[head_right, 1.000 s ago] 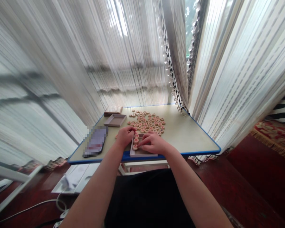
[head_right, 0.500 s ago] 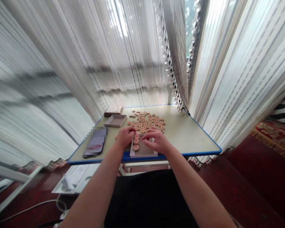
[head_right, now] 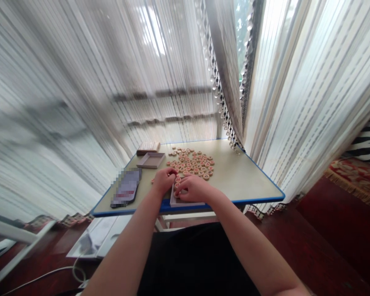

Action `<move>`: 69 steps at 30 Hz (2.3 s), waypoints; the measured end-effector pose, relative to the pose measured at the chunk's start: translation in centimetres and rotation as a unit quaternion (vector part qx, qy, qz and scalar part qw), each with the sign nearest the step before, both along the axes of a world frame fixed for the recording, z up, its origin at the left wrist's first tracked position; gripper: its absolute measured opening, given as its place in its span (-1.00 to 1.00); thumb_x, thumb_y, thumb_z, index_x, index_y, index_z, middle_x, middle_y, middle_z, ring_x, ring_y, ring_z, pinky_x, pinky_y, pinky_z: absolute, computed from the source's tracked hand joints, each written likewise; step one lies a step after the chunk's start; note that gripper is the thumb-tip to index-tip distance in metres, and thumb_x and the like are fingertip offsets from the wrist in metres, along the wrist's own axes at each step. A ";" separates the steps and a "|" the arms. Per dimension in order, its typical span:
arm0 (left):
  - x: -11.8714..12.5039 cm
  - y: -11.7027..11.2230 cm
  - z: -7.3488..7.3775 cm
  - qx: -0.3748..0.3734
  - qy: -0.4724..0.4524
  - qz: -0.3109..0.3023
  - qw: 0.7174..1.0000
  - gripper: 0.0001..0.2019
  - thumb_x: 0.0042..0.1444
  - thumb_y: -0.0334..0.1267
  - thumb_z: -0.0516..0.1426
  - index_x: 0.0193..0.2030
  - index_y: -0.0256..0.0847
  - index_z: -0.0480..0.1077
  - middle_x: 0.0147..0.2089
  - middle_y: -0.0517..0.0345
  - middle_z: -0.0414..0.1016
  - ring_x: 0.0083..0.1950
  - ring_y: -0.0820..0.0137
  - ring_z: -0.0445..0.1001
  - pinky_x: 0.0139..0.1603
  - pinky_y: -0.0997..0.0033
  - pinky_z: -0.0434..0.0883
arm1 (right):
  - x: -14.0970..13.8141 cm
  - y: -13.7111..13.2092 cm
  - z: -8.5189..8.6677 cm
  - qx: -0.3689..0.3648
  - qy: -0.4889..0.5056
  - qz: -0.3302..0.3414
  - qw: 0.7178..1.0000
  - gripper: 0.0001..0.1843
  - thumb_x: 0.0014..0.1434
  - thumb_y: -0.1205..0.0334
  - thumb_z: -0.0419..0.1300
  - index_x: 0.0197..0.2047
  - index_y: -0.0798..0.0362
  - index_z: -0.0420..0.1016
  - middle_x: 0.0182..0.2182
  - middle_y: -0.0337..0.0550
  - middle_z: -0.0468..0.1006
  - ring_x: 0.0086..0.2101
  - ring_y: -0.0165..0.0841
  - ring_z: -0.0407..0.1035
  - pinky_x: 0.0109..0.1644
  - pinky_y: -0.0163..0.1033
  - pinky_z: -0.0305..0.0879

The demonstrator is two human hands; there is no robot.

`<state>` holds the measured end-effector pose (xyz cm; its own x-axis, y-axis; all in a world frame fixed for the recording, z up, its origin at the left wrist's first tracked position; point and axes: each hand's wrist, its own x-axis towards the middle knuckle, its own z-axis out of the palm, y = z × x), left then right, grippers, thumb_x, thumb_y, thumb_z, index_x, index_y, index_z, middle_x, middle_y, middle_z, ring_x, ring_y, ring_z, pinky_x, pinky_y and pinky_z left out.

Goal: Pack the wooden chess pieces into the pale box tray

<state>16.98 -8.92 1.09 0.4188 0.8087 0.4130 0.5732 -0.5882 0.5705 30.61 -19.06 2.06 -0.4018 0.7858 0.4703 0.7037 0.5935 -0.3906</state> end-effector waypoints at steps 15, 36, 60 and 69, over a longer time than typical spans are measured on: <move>0.0 -0.1 0.0 0.032 0.038 -0.006 0.999 -0.81 -0.06 -0.38 0.01 -0.44 -0.19 0.46 -0.43 0.17 0.52 -0.35 0.41 0.42 -0.26 0.47 0.31 | 0.4 -0.4 -0.1 0.031 0.070 -0.031 0.997 -0.83 0.08 0.17 0.23 -0.41 0.08 0.58 -0.58 -0.21 0.47 -0.46 -0.41 0.30 -0.23 -0.28 0.24; 0.2 -0.1 0.0 0.031 0.030 -0.018 0.999 -0.81 -0.06 -0.40 0.01 -0.44 -0.20 0.45 -0.42 0.16 0.52 -0.35 0.41 0.42 -0.27 0.46 0.30 | 0.1 -0.5 -0.5 0.036 -0.031 -0.028 0.998 -0.88 0.04 0.18 0.26 -0.34 -0.01 0.61 -0.48 -0.22 0.54 -0.38 -0.40 0.34 -0.17 -0.29 0.22; -0.2 0.2 0.0 -0.017 -0.013 0.000 1.000 -0.80 -0.04 -0.40 -0.01 -0.46 -0.19 0.44 -0.42 0.17 0.53 -0.34 0.40 0.44 -0.27 0.46 0.30 | 4.5 1.0 4.0 -0.117 0.009 -0.081 0.990 -0.70 0.12 0.05 0.14 -0.44 0.07 0.55 -0.67 -0.33 0.34 -0.60 -0.52 0.12 -0.53 -0.37 0.00; -0.1 0.0 0.0 -0.027 -0.006 0.017 0.999 -0.80 -0.03 -0.40 -0.01 -0.46 -0.18 0.43 -0.44 0.19 0.52 -0.35 0.41 0.44 -0.29 0.47 0.28 | 12.0 7.6 0.0 0.083 0.050 -0.294 0.951 -0.74 0.07 0.16 0.17 -0.19 0.07 0.55 -0.27 -0.09 0.41 -0.29 -0.35 0.36 -0.13 -0.22 0.30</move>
<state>16.93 -8.92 1.10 0.3854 0.8442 0.3726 0.5853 -0.5358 0.6085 42.58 -11.43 2.07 0.1380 0.7720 0.6205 0.8975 0.1675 -0.4080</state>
